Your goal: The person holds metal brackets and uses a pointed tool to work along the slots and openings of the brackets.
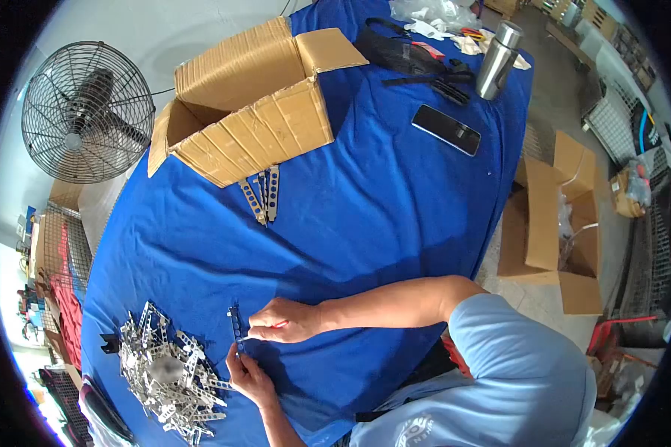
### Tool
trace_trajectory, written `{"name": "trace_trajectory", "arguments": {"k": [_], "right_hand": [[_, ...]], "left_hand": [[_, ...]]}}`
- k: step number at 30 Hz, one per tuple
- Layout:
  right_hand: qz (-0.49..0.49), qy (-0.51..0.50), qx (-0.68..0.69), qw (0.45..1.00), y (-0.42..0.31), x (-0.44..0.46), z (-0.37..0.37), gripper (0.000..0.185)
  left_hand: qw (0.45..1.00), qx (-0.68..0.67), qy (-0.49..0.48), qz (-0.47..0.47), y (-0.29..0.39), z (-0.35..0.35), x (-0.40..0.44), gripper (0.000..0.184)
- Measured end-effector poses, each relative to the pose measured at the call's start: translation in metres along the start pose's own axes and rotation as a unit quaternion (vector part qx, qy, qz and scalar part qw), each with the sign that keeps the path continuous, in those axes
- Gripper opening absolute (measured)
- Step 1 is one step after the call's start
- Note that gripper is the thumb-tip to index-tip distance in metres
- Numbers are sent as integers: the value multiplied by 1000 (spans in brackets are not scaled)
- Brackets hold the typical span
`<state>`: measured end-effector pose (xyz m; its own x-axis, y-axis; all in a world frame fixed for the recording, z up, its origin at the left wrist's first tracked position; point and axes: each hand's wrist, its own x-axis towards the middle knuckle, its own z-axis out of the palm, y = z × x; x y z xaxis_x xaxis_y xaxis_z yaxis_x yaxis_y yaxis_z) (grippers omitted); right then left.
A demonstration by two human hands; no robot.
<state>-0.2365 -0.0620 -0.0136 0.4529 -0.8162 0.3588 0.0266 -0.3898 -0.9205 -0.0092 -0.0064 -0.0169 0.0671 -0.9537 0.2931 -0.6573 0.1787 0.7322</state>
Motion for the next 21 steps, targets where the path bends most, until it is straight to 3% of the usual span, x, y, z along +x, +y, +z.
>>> {"name": "trace_trajectory", "arguments": {"k": [6,10,14,17,18,19,21], "right_hand": [[-115,72,86,987,-7,1,14,34],[-14,21,-35,999,-2,-1,2,32],[-50,19,12,999,1,0,5,32],[-100,75,38,991,-2,2,14,32],[-59,45,-18,997,-2,1,10,30],[-20,11,-71,997,-5,0,1,29],[11,4,-48,999,-12,0,-7,26]], "left_hand": [[1000,-12,-11,-21,-2,0,0,28],[1000,-7,-7,-30,2,-1,-1,28],[1000,-8,-6,-23,9,0,2,27],[999,19,4,-30,9,0,1,25],[999,31,20,3,8,0,1,25],[999,38,3,-26,18,-3,1,26],[997,76,-3,-30,19,-5,1,27]]}}
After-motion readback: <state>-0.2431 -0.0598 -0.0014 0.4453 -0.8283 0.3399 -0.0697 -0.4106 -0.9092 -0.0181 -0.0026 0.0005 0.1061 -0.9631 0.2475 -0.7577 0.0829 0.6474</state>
